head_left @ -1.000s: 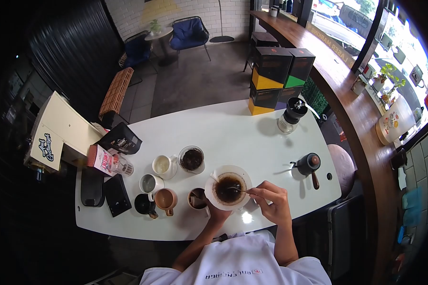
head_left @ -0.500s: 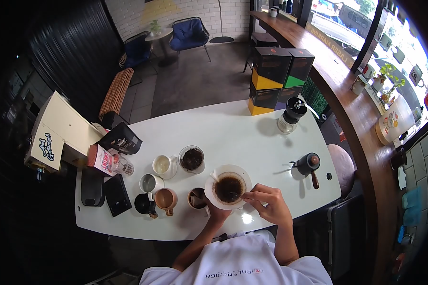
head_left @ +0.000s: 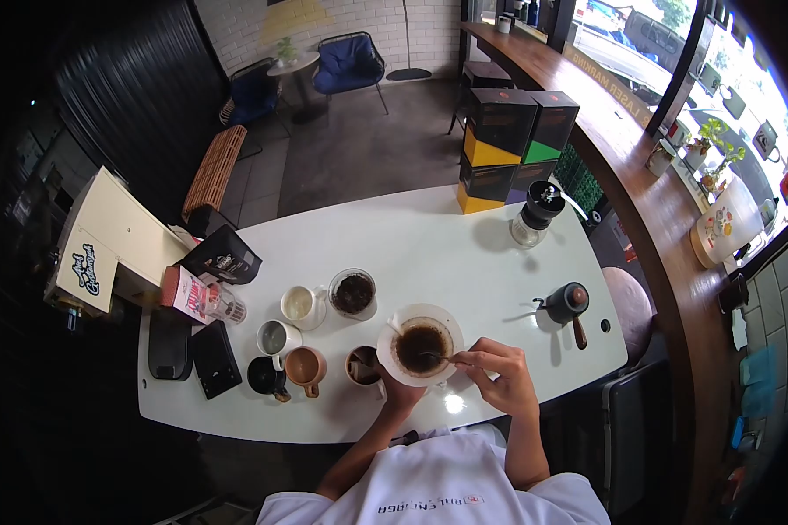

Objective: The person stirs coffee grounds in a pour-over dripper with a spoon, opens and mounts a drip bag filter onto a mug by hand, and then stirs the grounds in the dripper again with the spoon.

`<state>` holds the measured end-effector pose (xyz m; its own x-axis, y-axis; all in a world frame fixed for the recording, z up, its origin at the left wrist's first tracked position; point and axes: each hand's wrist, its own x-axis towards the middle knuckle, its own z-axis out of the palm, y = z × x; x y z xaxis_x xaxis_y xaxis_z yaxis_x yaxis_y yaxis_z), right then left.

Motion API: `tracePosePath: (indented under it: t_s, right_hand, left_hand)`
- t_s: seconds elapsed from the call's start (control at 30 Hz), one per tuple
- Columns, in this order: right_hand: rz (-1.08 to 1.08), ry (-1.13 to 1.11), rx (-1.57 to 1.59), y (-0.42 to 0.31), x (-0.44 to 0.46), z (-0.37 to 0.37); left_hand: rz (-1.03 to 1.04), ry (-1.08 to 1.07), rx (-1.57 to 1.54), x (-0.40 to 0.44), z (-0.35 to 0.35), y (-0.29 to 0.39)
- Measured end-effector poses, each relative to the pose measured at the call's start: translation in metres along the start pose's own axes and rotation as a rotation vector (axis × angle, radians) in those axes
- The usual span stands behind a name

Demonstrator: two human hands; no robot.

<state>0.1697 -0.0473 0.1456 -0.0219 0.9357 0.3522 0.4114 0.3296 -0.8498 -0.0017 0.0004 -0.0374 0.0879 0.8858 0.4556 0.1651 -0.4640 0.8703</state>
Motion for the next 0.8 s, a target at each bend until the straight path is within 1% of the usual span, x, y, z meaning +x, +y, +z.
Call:
tracePosePath:
  t_s: [0.1,0.3,0.4,0.57,0.8]
  right_hand:
    - [-0.023,0.044,0.009,-0.002,0.001,-0.002]
    - [-0.021,-0.030,0.001,-0.004,0.002,0.000]
    - [0.000,-0.030,0.000,-0.006,0.003,0.000]
    - [0.005,0.001,-0.005,-0.004,0.001,-0.002]
    - [0.007,0.013,-0.007,-0.004,0.001,-0.004]
  left_hand:
    - [0.000,0.010,0.011,0.001,0.000,0.003]
    - [-0.002,-0.008,-0.010,0.004,-0.002,0.009]
    - [0.024,-0.021,0.072,0.001,-0.002,0.002]
    - [-0.007,0.028,-0.057,-0.001,0.002,-0.001]
    - [-0.018,-0.012,-0.058,0.003,-0.002,0.007]
